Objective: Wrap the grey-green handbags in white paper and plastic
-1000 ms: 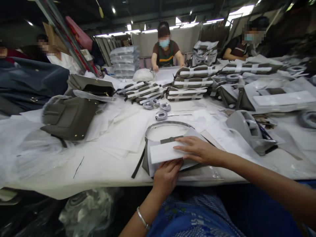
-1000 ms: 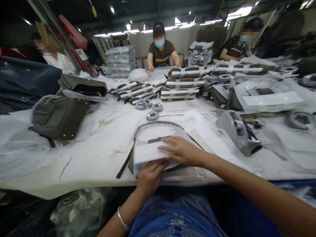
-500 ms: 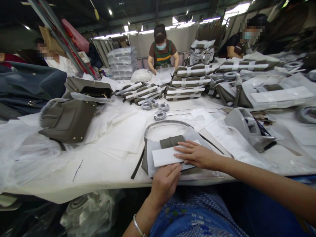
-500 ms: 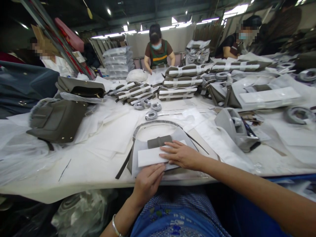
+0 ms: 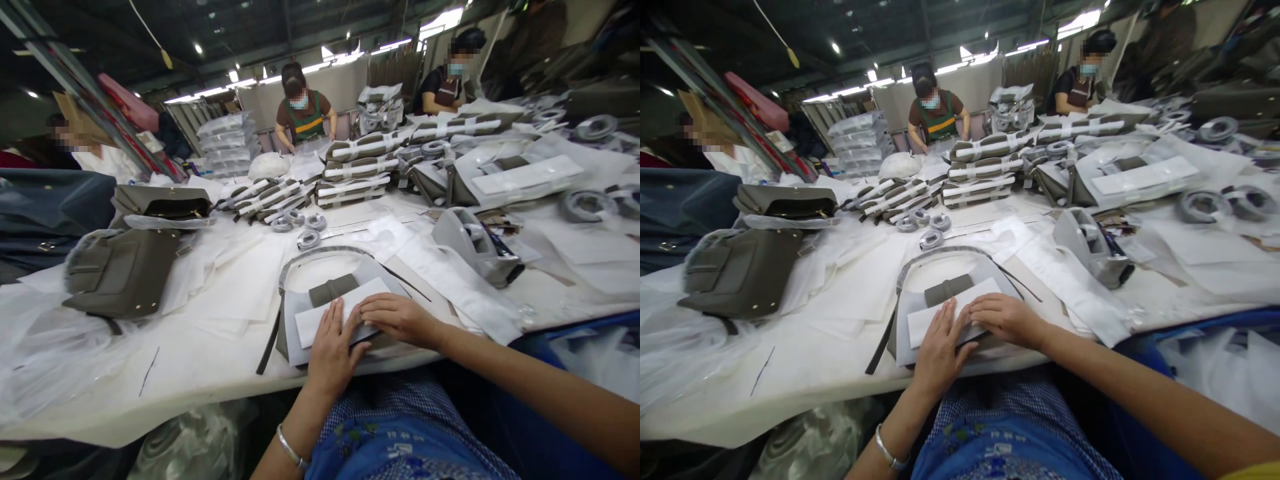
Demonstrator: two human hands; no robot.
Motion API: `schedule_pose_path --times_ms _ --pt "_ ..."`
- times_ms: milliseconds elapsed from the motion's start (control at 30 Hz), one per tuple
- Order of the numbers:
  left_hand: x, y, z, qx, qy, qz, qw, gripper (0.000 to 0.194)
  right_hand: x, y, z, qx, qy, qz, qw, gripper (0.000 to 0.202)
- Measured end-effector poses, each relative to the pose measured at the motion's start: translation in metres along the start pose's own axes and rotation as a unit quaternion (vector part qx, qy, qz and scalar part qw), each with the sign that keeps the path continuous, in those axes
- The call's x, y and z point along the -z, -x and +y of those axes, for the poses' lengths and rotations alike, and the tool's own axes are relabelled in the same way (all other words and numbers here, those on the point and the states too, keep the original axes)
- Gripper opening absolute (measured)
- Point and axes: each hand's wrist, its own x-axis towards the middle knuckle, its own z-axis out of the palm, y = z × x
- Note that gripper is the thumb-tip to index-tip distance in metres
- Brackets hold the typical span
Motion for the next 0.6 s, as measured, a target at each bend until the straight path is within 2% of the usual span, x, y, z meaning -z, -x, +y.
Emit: schedule_pose_path --times_ms 67,133,233,300,333,400,600 --pt "-0.001 0.002 -0.001 -0.007 -0.02 -0.001 1.0 0.069 0.011 0.016 -0.017 -0.096 0.014 0.083 0.992 0.016" --pt "-0.001 0.002 -0.001 -0.016 -0.035 0.005 0.999 0.066 0.021 0.033 -0.035 -0.23 0.031 0.15 0.961 0.012" --pt "-0.004 0.001 -0.003 -0.031 -0.045 0.022 0.998 0.064 0.024 0.053 -0.055 -0.456 -0.003 0.166 0.874 0.024" --pt "-0.008 0.001 -0.005 -0.043 -0.04 0.038 0.998 0.063 0.02 0.061 -0.057 -0.55 -0.086 0.156 0.816 0.021" --pt "-0.009 0.0 -0.007 -0.047 -0.034 0.043 0.997 0.064 0.017 0.063 -0.056 -0.574 -0.131 0.161 0.792 0.02" --pt "-0.012 -0.001 -0.009 -0.057 -0.023 0.05 0.997 0.066 0.012 0.068 -0.05 -0.596 -0.199 0.182 0.756 0.033" --pt "-0.012 0.002 -0.011 -0.071 -0.01 0.059 0.996 0.069 0.007 0.07 -0.052 -0.612 -0.326 0.241 0.679 0.078"
